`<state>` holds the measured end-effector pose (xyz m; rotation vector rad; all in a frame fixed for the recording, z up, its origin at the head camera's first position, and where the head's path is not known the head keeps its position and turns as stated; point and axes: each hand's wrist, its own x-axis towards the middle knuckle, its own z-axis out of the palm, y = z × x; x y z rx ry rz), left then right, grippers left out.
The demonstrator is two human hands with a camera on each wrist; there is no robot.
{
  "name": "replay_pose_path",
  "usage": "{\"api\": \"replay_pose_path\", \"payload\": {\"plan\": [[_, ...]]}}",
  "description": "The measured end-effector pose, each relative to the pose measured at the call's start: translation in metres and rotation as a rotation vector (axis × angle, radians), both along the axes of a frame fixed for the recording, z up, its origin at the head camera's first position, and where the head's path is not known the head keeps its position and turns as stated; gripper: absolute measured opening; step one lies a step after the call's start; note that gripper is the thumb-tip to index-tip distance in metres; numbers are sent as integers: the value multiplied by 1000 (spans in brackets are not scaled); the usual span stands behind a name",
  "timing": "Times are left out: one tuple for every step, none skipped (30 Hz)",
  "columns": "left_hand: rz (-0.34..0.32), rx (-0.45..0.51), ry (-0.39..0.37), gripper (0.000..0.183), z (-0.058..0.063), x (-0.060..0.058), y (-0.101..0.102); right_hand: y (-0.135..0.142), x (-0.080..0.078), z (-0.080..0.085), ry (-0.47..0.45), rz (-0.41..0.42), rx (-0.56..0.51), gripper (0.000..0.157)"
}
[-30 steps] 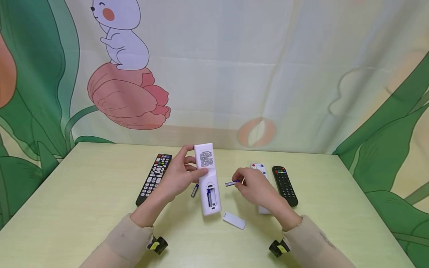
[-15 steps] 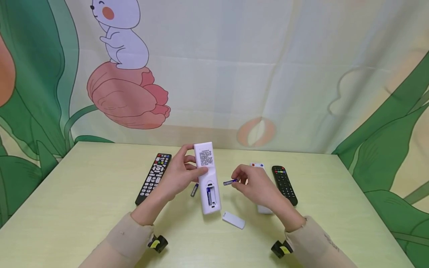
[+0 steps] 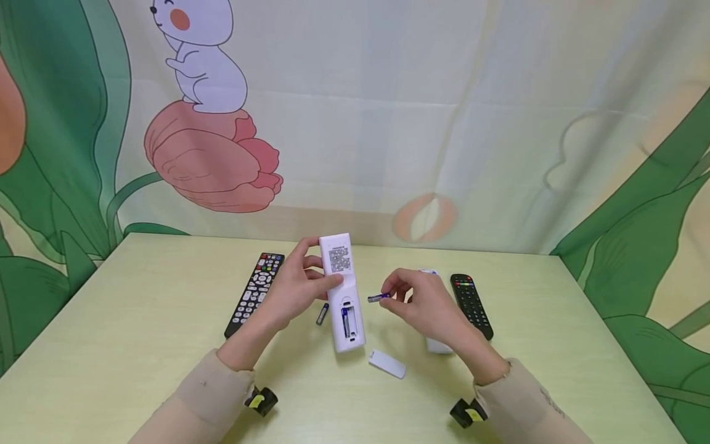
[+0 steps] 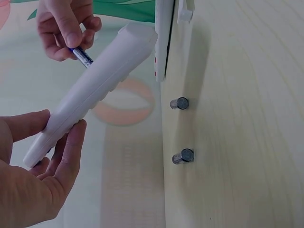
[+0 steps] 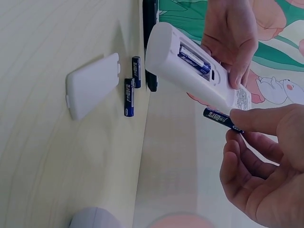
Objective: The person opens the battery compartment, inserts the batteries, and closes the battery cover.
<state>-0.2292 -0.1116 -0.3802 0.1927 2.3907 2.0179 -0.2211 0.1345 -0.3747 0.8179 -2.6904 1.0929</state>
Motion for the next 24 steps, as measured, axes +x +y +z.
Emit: {"api": "replay_pose_path", "payload": {"plan": [[1,-1,-2,68,0,0,0,0,1,1,-2,6,-6,14],[2,0,-5,68,0,-1,0,0,1,2,-5,13,-10,14],[2,2,-6,68,0,-1,0,-1,2,2,-8,22,-16,14],[3,3,-7,68,0,-1,0,-1,3,2,-14,33,-26,14],[4,5,-8,68,0,-1,0,-1,4,3,-21,46,-34,14],[5,8,-9,68,0,-1,0,-1,4,3,-24,60,-43,13],[6,9,-9,68,0,0,0,-2,5,3,-25,74,-50,13],[7,10,-9,68,0,-1,0,-2,6,2,-24,88,-55,14],[8,10,-8,68,0,-1,0,-2,6,2,-26,102,-62,14],[8,9,-7,68,0,-1,0,-2,7,3,-26,115,-68,14],[8,10,-7,68,0,-1,0,-3,7,2,-23,125,-70,14],[9,10,-5,68,0,-1,0,-3,7,2,-18,135,-74,13],[8,11,-3,68,0,-1,0,-3,8,2,-17,142,-75,14],[7,12,-3,68,0,-2,0,-3,8,2,-15,148,-74,14],[6,15,-2,68,0,-2,0,-4,9,2,-14,156,-77,14],[5,19,0,67,0,-2,0,-4,9,2,-11,161,-77,14],[4,24,1,67,0,-2,0,-4,10,2,-9,167,-76,15],[3,27,3,67,0,-2,0,-4,10,2,-8,174,-75,16],[1,31,6,67,0,-1,0,-5,11,2,-8,181,-74,17],[0,35,8,67,0,-1,0,-5,11,1,-7,188,-72,17],[0,37,9,67,0,-1,0,-5,11,1,-6,195,-72,17],[0,38,12,67,0,-1,0,-5,11,0,-5,199,-69,18],[0,39,13,67,0,-1,0,-5,11,0,-2,203,-67,18],[1,39,14,67,-1,-1,1,-5,12,-1,-1,206,-65,18]]}}
